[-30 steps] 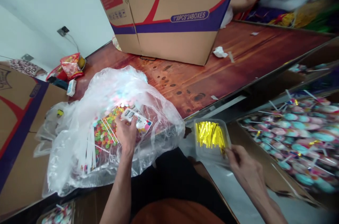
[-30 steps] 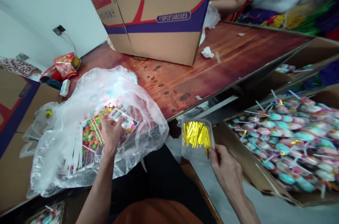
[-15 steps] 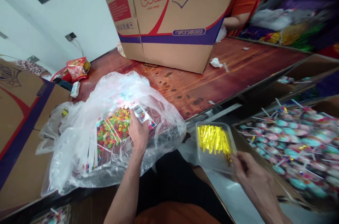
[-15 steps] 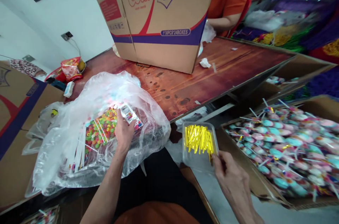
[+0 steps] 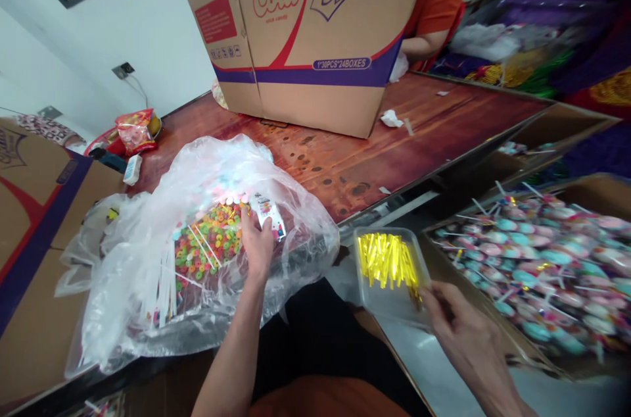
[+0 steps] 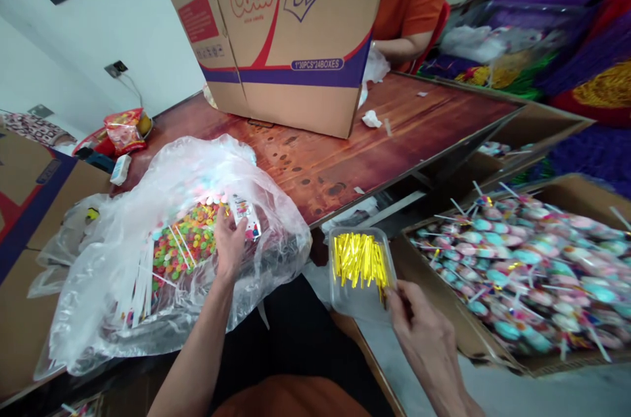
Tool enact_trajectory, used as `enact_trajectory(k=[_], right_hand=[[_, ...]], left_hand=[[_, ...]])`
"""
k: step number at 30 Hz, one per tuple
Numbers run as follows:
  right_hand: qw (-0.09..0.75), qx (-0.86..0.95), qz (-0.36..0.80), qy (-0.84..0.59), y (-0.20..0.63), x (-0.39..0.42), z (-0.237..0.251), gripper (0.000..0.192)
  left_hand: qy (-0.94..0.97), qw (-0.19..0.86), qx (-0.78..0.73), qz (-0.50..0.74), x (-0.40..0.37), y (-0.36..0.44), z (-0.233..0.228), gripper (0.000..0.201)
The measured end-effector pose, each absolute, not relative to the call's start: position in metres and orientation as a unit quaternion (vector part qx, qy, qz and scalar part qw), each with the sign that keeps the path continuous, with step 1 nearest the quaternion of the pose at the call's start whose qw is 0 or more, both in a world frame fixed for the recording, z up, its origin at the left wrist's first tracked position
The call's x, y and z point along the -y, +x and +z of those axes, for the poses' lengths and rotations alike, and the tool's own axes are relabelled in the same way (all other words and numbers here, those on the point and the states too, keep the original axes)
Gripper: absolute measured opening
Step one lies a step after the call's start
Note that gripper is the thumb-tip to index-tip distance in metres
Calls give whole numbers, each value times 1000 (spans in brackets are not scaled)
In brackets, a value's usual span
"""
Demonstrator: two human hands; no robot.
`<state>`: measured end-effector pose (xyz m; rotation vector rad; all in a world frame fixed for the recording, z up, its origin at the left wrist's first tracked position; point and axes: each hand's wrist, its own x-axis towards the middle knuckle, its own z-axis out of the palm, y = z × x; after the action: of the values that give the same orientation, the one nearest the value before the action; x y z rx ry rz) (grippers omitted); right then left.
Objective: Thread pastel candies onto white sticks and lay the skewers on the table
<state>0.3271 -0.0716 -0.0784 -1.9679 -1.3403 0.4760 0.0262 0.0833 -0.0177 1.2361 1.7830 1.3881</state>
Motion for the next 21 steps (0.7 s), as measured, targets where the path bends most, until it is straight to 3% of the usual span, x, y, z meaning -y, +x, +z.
enact_trajectory(k=[6,11,16,18,21], right_hand=[[371,512,170,-756,337,78,-57,39],[387,549,175,-720,324,77,-35,29],[386,568,184,-703,303,73,-33,22],[386,559,190,-709,297,75,-38,22],[393,524,203,-727,290,80,-46,23]], left_hand=[[338,391,-584,625,-65,6,9,39],[281,448,-528,665,-38,12,46,38],[324,588,-492,555,-9,73,55,36],[366,638,-486,473,2,104,39,35],[443,625,-511,390,17,140,0,43]])
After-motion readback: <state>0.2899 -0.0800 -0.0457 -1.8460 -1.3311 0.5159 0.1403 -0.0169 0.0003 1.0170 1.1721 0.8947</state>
